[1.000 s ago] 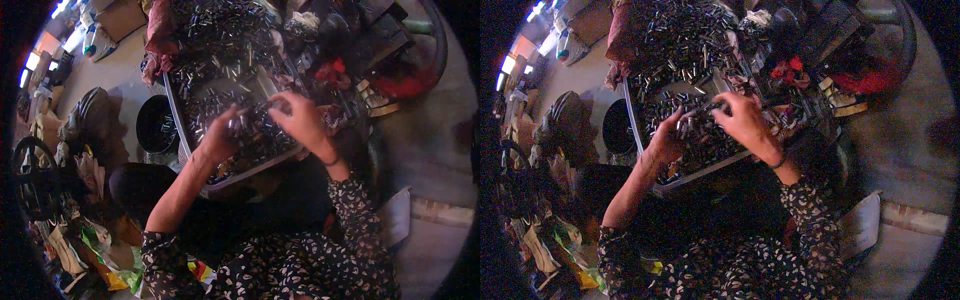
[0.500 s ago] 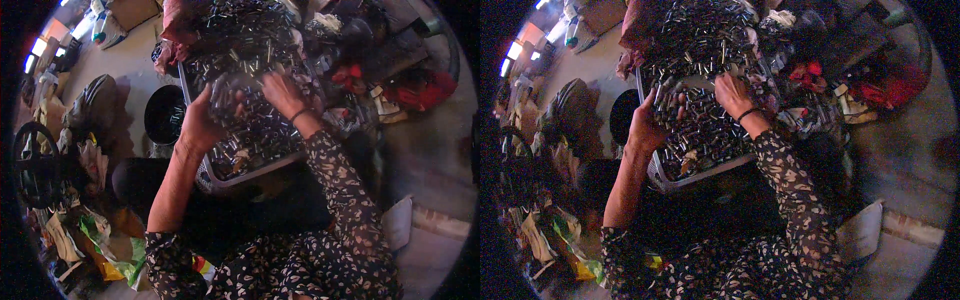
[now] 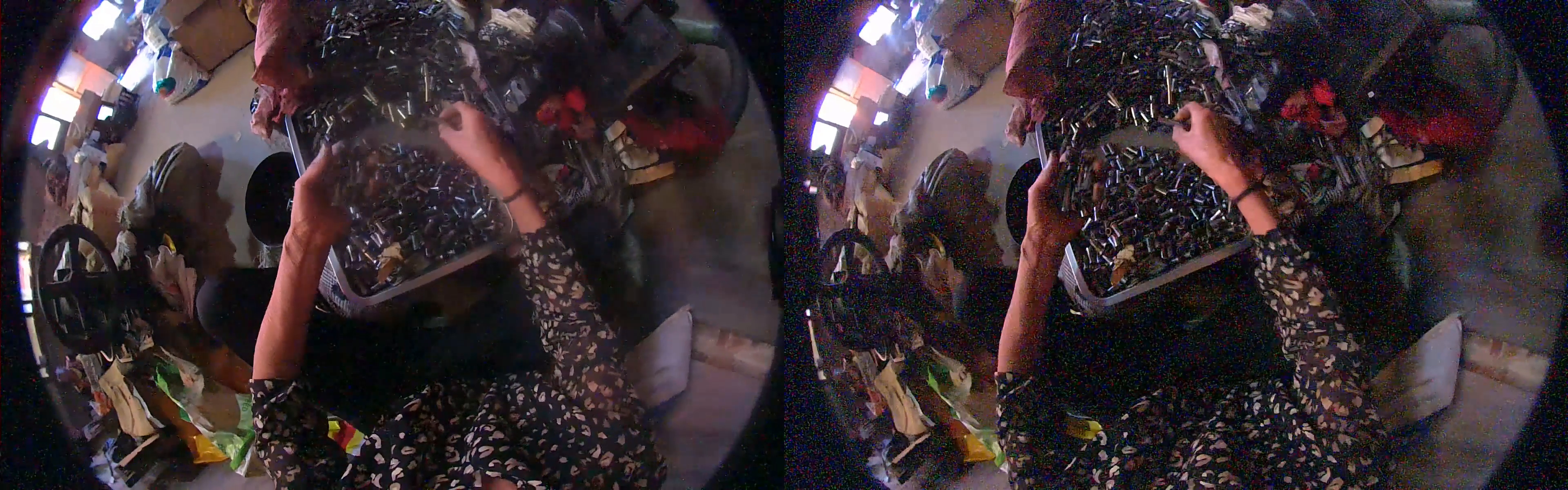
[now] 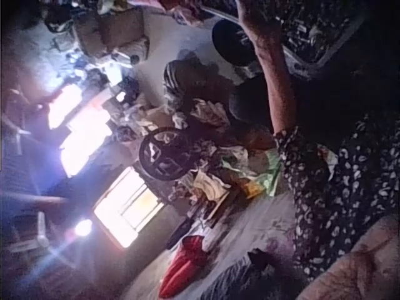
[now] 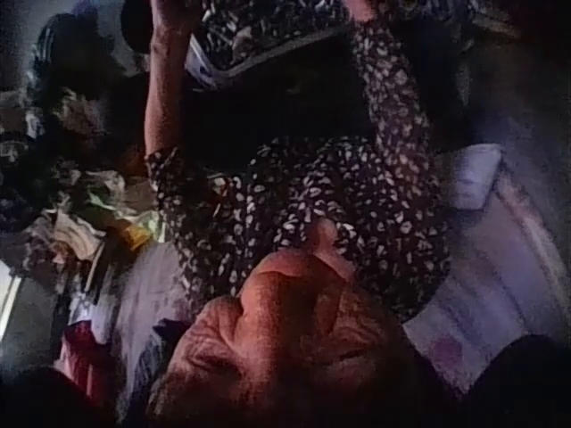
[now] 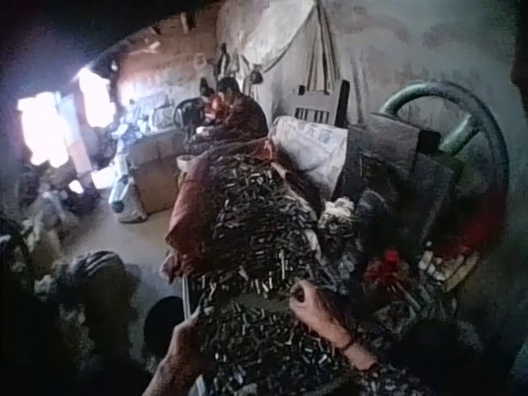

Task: The person assembles small metal components by picking pieces from a tray and fitting them together by hand.

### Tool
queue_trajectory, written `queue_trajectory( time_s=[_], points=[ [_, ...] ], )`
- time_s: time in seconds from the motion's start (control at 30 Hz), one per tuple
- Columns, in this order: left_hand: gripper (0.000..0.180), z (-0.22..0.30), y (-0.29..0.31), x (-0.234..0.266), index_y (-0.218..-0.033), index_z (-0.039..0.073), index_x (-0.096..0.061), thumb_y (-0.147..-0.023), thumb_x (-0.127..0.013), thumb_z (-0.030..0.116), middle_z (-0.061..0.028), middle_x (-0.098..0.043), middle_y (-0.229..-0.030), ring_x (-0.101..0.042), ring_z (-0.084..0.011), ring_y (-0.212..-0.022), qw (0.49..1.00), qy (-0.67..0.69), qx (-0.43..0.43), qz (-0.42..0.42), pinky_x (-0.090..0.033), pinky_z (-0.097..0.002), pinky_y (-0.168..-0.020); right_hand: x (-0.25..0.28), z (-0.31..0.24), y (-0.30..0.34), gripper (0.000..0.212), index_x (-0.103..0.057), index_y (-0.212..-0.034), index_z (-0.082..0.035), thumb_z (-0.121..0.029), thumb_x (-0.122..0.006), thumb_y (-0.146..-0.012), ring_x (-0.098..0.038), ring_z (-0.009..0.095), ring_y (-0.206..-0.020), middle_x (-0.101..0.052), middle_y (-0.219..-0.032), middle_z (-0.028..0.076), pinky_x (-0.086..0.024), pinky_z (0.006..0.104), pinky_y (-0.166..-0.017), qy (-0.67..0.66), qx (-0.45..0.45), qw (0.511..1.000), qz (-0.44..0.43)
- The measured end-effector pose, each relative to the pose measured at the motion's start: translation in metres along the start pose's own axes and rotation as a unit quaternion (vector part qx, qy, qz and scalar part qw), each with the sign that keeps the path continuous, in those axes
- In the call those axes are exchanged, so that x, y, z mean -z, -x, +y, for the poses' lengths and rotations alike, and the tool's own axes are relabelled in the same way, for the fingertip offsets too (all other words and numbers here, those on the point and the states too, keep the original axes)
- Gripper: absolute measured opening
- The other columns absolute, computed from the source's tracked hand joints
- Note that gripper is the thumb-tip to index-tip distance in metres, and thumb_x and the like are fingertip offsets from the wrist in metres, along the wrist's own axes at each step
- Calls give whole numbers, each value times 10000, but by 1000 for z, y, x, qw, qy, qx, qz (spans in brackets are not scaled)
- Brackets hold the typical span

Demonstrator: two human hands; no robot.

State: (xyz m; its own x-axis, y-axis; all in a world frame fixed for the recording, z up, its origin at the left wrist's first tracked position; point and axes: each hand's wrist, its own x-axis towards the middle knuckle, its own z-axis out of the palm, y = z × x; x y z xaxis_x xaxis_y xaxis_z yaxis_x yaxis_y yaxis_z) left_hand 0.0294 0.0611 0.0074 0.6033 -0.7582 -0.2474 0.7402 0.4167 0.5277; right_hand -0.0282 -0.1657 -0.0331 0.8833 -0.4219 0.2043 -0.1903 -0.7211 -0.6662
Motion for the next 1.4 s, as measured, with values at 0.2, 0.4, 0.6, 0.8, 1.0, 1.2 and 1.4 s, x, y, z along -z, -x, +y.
queue_trajectory(
  time_s=[0.2, 0.4, 0.6, 0.8, 1.0, 1.2, 1.4],
  points=[
    [228, -18, -35, -5, -937, 74, -536, -829, -461, 260, -19, -577, -803, -560, -142, -703, 984, -136, 76, 88, -466, -261, -601, 15, 18, 22, 150, -558, -841, -21, -115, -558, -724, -570, 129, -633, -591, -707, 76, -445, 258, -546, -307, -13, 951, 26],
    [233, -37, -76, -14, -878, 10, -595, -711, -580, 172, -48, -592, -696, -553, -110, -646, 788, -611, -50, 47, -441, -261, -570, 38, 21, 43, 129, -556, -845, -28, -105, -534, -743, -502, 63, -577, -534, -784, 30, -415, 212, -491, -444, -90, 891, -25],
    [187, -48, -94, -27, -823, 101, -613, -687, -580, 226, -141, -595, -765, -572, -309, -653, 426, -897, -73, 93, -451, -363, -573, 42, 31, 45, 144, -561, -894, -41, -95, -485, -784, -484, 46, -536, -548, -750, -2, -390, 189, -469, -438, -26, 898, -33],
    [163, -61, -111, -30, -770, 84, -599, -695, -546, 220, -151, -566, -808, -567, -310, -767, 289, -955, -18, 58, -467, -397, -637, 52, 32, 49, 126, -575, -868, -36, -65, -500, -771, -480, 42, -533, -532, -746, -14, -385, 180, -466, -447, -80, 890, -41],
    [170, -64, -111, -15, -791, 74, -601, -719, -527, 210, -160, -577, -801, -570, -320, -743, 206, -968, -136, 35, -474, -404, -624, 35, 35, 48, 138, -552, -893, -25, -67, -527, -765, -481, 48, -518, -533, -732, -4, -384, 183, -458, -467, -29, 884, -5],
    [174, -56, -95, -37, -845, 86, -613, -727, -543, 192, -149, -597, -761, -592, -285, -671, 392, -913, -88, 66, -470, -387, -576, 38, 33, 50, 110, -529, -816, -26, -81, -560, -725, -504, 98, -552, -538, -773, 26, -419, 251, -510, -495, -119, 860, 30],
    [249, -54, -65, -49, -886, 4, -597, -674, -592, 135, -81, -612, -760, -541, -100, -628, 670, -739, 23, 71, -441, -257, -563, 48, 10, 58, 105, -566, -823, -64, -97, -555, -724, -533, 206, -827, -564, -838, 69, -412, 303, -738, -156, 22, 986, 51]
  ],
)
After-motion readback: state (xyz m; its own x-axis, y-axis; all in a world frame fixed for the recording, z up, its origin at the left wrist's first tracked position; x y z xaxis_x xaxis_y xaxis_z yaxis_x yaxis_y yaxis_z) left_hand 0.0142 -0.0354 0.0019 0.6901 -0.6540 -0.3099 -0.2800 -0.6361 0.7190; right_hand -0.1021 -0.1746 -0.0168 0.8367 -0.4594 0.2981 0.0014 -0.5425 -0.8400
